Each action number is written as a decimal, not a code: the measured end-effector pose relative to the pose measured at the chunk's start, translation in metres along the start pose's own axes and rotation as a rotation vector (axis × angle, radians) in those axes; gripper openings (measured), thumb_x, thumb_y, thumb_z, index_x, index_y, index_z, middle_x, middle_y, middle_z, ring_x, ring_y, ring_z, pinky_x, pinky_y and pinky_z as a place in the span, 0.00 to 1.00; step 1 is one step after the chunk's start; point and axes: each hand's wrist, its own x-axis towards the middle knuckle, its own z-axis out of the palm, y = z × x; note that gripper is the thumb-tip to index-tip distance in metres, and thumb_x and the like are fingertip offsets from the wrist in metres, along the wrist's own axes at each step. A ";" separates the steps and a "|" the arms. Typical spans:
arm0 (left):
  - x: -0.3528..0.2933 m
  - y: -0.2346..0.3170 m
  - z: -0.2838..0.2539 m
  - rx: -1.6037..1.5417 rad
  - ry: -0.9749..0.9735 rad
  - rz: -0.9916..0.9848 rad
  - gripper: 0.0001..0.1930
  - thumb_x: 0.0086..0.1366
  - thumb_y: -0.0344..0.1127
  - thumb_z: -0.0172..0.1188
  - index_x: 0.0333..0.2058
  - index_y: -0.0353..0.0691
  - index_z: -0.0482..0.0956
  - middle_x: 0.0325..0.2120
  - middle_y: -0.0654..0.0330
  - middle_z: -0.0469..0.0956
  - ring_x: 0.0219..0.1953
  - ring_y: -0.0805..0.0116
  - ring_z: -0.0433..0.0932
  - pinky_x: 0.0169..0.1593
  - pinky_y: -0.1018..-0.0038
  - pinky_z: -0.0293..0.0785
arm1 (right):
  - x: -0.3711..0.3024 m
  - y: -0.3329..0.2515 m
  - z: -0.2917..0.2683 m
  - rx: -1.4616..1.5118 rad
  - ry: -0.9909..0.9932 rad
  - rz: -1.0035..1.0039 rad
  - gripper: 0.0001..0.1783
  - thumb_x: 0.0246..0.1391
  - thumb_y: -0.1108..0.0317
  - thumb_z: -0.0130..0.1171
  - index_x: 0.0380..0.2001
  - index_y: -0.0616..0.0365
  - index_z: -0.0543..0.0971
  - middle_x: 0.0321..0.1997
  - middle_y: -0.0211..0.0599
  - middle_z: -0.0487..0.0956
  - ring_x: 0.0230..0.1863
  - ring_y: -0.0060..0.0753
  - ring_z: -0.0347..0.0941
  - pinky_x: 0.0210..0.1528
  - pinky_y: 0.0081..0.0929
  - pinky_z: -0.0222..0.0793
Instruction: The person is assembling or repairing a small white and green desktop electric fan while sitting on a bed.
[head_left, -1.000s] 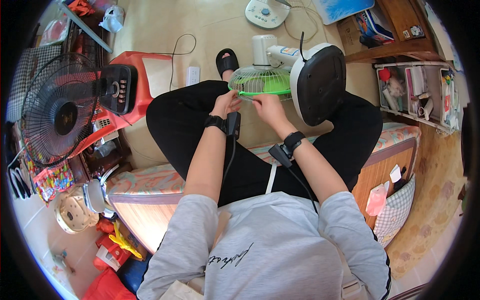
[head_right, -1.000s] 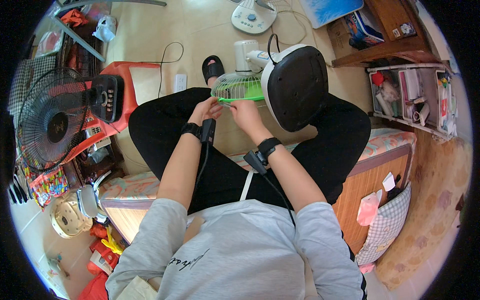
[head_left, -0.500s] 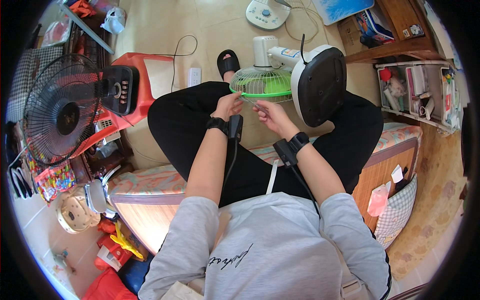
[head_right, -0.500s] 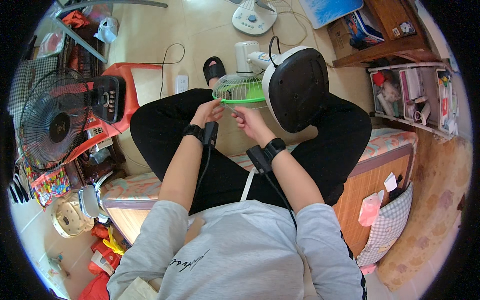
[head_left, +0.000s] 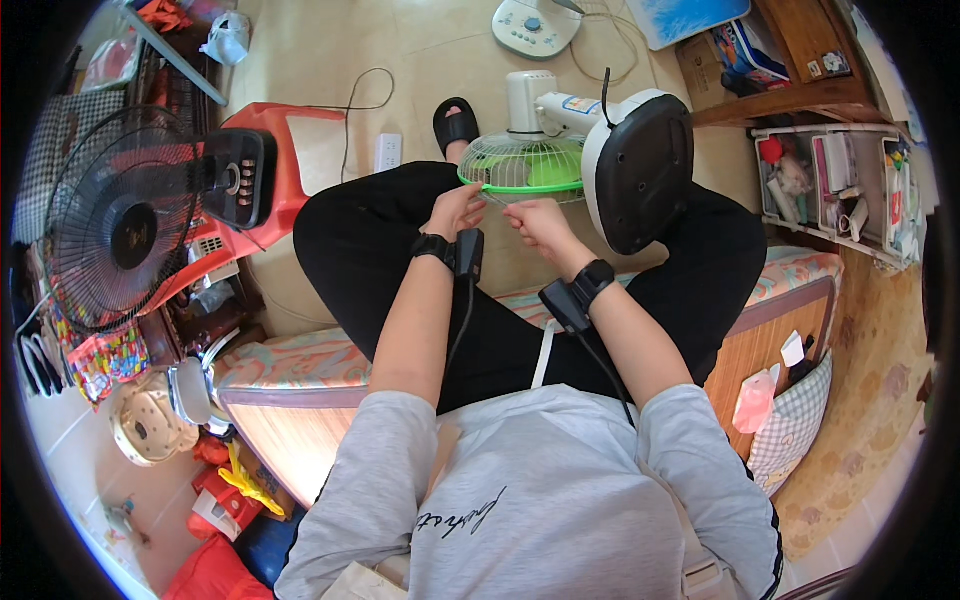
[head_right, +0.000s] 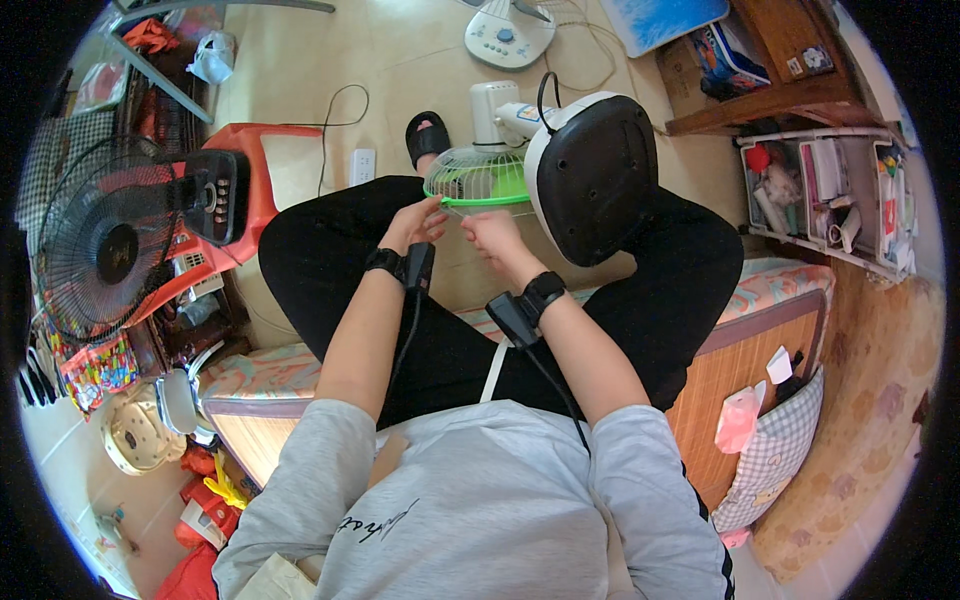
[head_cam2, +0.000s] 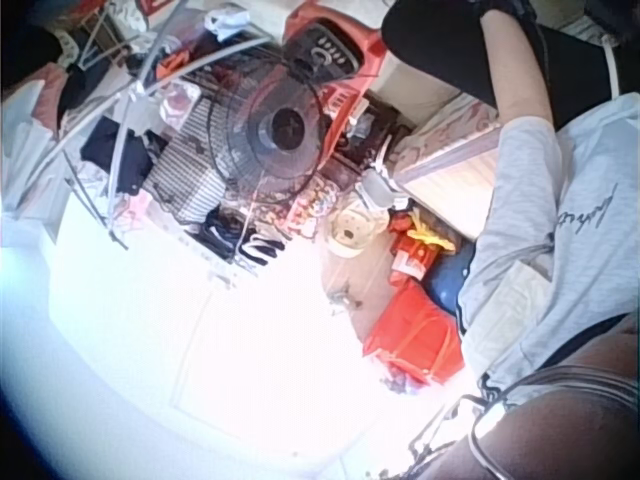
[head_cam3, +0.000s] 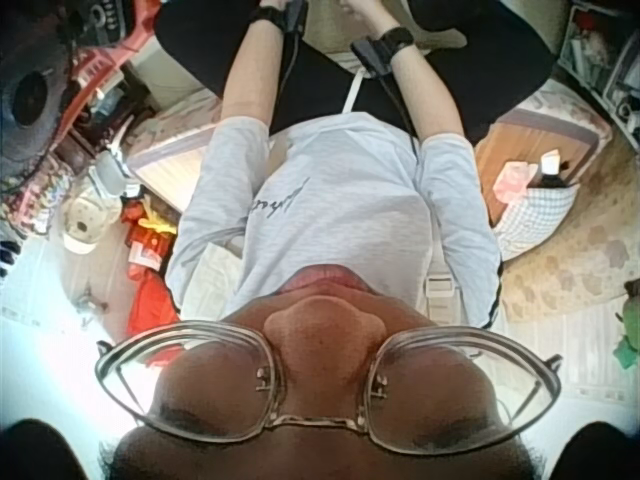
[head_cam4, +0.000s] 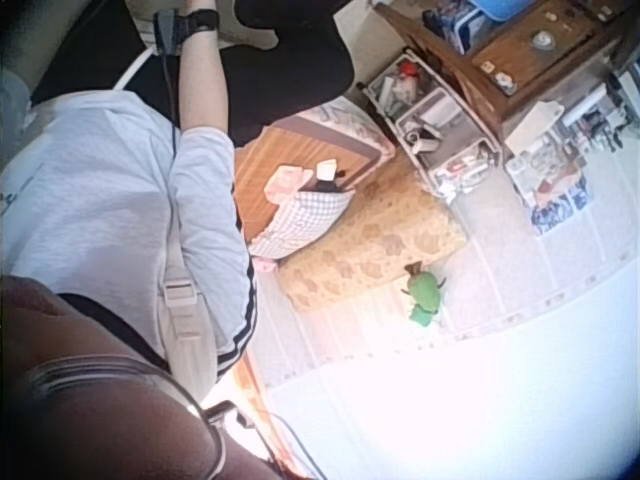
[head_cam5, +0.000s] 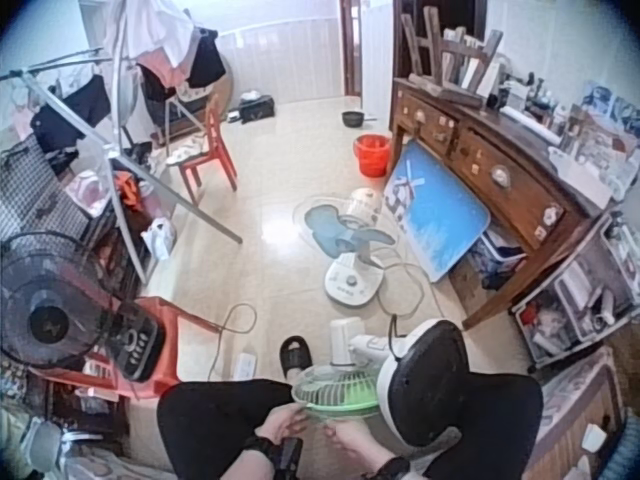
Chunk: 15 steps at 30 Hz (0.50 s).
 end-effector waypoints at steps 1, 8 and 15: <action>0.000 0.000 -0.001 -0.007 -0.001 -0.002 0.15 0.54 0.41 0.59 0.39 0.43 0.71 0.41 0.65 0.69 0.43 0.67 0.69 0.40 0.67 0.64 | -0.003 -0.003 0.006 -0.630 0.162 -0.298 0.09 0.51 0.68 0.49 0.30 0.64 0.72 0.18 0.35 0.70 0.13 0.25 0.61 0.15 0.21 0.56; 0.002 0.000 -0.001 -0.019 0.000 -0.005 0.14 0.54 0.42 0.59 0.38 0.45 0.71 0.41 0.66 0.69 0.43 0.67 0.68 0.41 0.67 0.63 | -0.005 0.003 0.016 -1.591 0.485 -0.902 0.09 0.44 0.66 0.54 0.26 0.60 0.76 0.21 0.47 0.75 0.22 0.44 0.72 0.23 0.35 0.67; 0.001 -0.003 0.002 -0.024 -0.001 0.038 0.14 0.53 0.41 0.60 0.37 0.45 0.72 0.37 0.67 0.71 0.42 0.68 0.68 0.39 0.70 0.63 | -0.003 -0.006 -0.010 -0.037 0.061 -0.175 0.16 0.52 0.63 0.49 0.38 0.65 0.70 0.28 0.39 0.74 0.16 0.20 0.62 0.18 0.16 0.61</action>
